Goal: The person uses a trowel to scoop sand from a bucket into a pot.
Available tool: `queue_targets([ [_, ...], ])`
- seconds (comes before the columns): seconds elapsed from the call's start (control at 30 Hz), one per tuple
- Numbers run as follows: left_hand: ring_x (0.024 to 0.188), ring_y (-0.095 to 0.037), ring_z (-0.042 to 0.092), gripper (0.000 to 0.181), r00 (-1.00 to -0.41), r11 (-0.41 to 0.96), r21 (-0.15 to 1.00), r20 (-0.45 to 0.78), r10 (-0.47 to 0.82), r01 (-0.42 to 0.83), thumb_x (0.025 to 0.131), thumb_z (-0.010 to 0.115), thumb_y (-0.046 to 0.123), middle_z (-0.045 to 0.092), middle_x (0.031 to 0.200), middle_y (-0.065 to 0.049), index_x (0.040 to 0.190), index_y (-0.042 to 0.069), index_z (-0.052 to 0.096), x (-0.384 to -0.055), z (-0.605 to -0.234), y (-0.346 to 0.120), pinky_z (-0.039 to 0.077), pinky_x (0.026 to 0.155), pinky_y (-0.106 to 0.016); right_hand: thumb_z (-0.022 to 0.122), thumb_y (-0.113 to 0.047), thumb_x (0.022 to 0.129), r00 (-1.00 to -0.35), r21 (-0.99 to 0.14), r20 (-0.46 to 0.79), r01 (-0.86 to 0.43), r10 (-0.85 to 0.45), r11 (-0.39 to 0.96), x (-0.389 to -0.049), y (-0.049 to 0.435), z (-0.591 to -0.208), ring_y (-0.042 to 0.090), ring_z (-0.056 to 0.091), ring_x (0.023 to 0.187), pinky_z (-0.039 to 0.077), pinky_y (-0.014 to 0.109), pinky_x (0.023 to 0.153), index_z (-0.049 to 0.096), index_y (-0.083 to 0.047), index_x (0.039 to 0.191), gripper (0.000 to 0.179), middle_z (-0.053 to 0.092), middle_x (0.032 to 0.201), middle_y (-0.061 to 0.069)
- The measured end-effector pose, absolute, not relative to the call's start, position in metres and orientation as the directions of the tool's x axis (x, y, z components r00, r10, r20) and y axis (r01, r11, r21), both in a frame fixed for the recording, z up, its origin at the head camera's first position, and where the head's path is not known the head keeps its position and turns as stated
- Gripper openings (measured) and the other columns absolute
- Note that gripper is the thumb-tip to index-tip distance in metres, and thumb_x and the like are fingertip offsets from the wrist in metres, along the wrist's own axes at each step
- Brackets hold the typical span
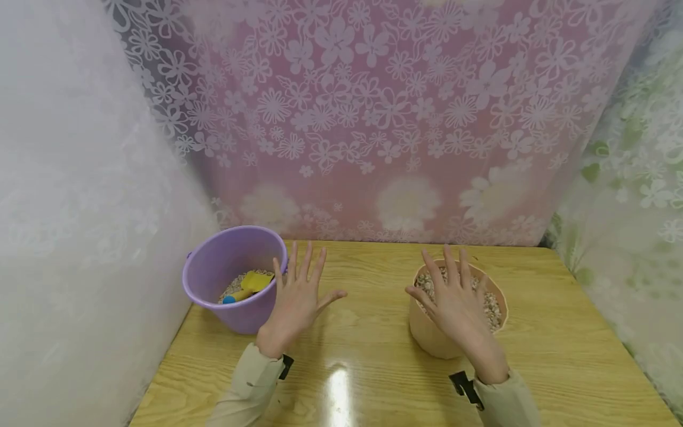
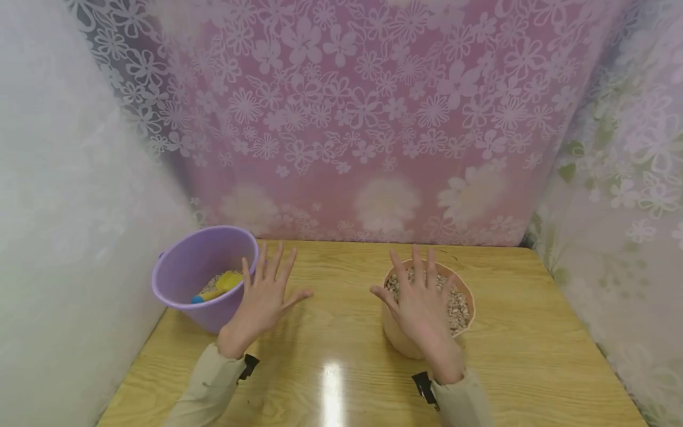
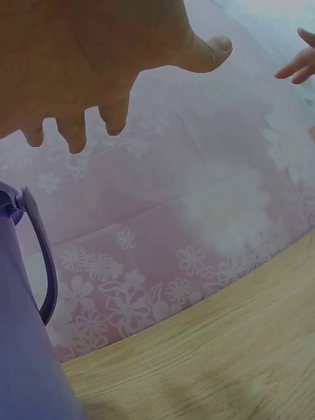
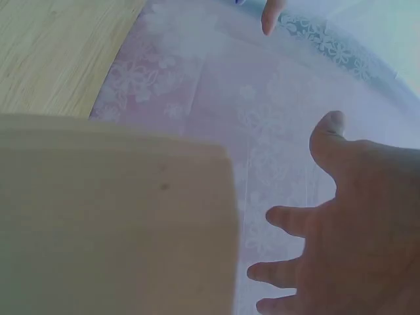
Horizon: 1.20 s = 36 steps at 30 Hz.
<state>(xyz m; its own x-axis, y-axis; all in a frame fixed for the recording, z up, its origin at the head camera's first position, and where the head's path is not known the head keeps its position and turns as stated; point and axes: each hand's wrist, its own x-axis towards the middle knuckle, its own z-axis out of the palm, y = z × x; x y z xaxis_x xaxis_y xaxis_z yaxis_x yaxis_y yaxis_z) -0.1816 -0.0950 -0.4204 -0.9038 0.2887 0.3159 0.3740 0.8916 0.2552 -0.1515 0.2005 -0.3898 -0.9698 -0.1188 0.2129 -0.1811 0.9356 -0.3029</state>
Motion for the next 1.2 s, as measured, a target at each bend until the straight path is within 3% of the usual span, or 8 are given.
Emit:
queue_targets([
  [0.13,0.154,-0.041,0.005,0.085,-0.894,0.886,0.252,0.335,0.298,0.389,0.096,0.055,0.061,0.022,0.166,-0.016,0.160,0.012,0.029,-0.188,-0.412,-0.100,0.004,0.116,-0.071,0.050,-0.058,0.101,-0.949,-0.337,0.298,-0.207,-0.105,0.918,-0.158,0.190,-0.386,0.047,0.007,0.153,0.011,0.078,0.110,0.030,-0.021,0.161,0.072,0.023,0.165,0.020],
  [0.27,0.153,-0.037,0.021,0.072,-0.884,0.875,0.264,0.357,0.302,0.406,0.100,0.057,0.053,0.040,0.159,-0.013,0.157,0.012,0.038,-0.193,-0.402,-0.112,0.013,0.117,-0.068,0.061,-0.039,0.102,-0.887,-0.393,0.447,-0.310,-0.115,0.865,-0.167,0.175,-0.380,0.047,0.033,0.145,0.026,0.065,0.113,0.050,-0.012,0.150,0.056,0.050,0.150,0.020],
  [0.4,0.149,-0.035,0.031,0.065,-0.880,0.862,0.303,0.383,0.279,0.405,0.102,0.057,0.047,0.046,0.155,-0.009,0.155,0.013,0.041,-0.198,-0.392,-0.132,0.017,0.118,-0.065,0.065,-0.032,0.100,-0.847,-0.406,0.510,-0.389,-0.148,0.827,-0.175,0.153,-0.372,0.043,0.045,0.138,0.035,0.059,0.111,0.056,-0.008,0.144,0.051,0.058,0.142,0.018],
  [0.53,0.149,-0.036,0.030,0.065,-0.885,0.864,0.335,0.407,0.227,0.376,0.103,0.055,0.046,0.043,0.157,-0.011,0.155,0.010,0.039,-0.201,-0.380,-0.159,0.014,0.119,-0.063,0.063,-0.036,0.101,-0.840,-0.408,0.507,-0.432,-0.194,0.804,-0.184,0.126,-0.365,0.039,0.046,0.137,0.037,0.056,0.111,0.054,-0.009,0.146,0.053,0.056,0.144,0.016],
  [0.7,0.153,-0.038,0.019,0.070,-0.889,0.873,0.347,0.420,0.182,0.343,0.104,0.052,0.046,0.033,0.162,-0.015,0.159,0.008,0.031,-0.201,-0.374,-0.201,0.009,0.120,-0.064,0.058,-0.041,0.103,-0.826,-0.383,0.491,-0.490,-0.277,0.783,-0.195,0.092,-0.366,0.036,0.044,0.139,0.035,0.054,0.114,0.048,-0.014,0.151,0.056,0.053,0.148,0.013],
  [0.93,0.154,-0.041,0.005,0.080,-0.933,0.894,0.366,0.335,0.132,0.258,0.104,0.049,0.053,0.020,0.166,-0.019,0.162,0.009,0.018,-0.197,-0.377,-0.255,0.003,0.117,-0.069,0.061,-0.040,0.101,-0.787,-0.352,0.482,-0.576,-0.385,0.738,-0.209,0.044,-0.378,0.038,0.037,0.145,0.034,0.054,0.115,0.044,-0.013,0.153,0.062,0.048,0.152,0.014],
  [1.2,0.151,-0.049,0.004,0.083,-0.969,0.900,0.396,0.228,0.098,0.184,0.105,0.044,0.056,0.017,0.164,-0.027,0.161,0.001,0.016,-0.188,-0.390,-0.296,-0.001,0.113,-0.073,0.051,-0.054,0.101,-0.825,-0.348,0.294,-0.563,-0.483,0.750,-0.221,0.000,-0.393,0.039,0.020,0.153,0.030,0.062,0.114,0.033,-0.018,0.159,0.070,0.030,0.164,0.012],
])
